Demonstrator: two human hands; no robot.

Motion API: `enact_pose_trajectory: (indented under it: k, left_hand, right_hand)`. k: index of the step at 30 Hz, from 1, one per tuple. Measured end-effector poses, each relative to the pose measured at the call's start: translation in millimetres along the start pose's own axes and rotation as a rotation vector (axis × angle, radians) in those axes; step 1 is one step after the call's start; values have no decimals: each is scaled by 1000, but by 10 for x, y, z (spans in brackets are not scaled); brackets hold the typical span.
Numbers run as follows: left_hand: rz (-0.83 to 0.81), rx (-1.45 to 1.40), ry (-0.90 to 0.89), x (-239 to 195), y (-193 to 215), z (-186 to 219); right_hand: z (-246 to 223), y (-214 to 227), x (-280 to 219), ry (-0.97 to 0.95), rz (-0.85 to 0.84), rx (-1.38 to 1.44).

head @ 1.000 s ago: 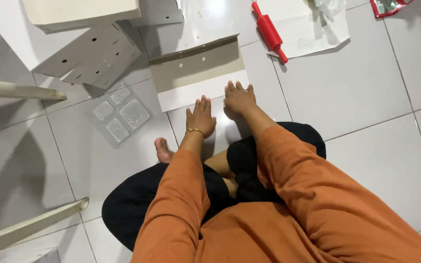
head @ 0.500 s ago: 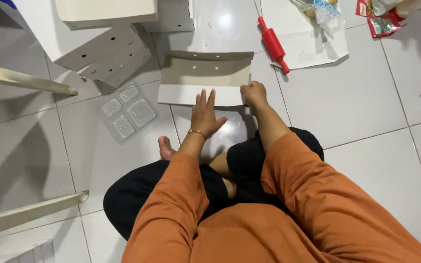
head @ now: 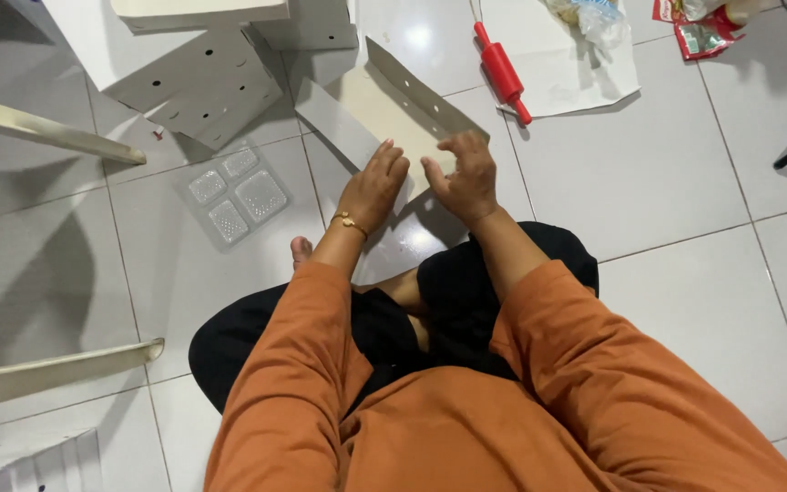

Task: The person sits on the floor and folds a flat white cardboard sheet into a box. They fold the side flaps and tuck the tabs into slots to form the box structure.

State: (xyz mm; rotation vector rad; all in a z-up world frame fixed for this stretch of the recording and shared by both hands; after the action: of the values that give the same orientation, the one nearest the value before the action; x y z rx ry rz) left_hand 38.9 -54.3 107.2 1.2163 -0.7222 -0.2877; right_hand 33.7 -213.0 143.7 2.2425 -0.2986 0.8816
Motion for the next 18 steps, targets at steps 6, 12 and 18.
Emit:
enact_pose_trajectory:
  k: [6,12,18]
  left_hand:
    - [163,121,-124,-553,-549,-266]
    - [-467,86,149,-836,-851,-834]
    - [-561,101,74,-505,-441,-233]
  right_hand:
    - [369,-847,-327,-306,-822,-140]
    - [830,-884,-589,-651,-1258,-259]
    - [1060,-1141,-772,-404,-1106,-543]
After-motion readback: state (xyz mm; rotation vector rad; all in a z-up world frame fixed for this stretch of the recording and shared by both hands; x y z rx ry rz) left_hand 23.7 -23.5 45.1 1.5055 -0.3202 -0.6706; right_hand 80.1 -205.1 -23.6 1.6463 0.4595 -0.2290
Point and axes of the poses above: each hand's wrist, its own x-axis towards the middle knuckle, its own y-axis out of the back of the hand, z = x × y, the point moved 8 cm from there along x, towards the middle knuckle
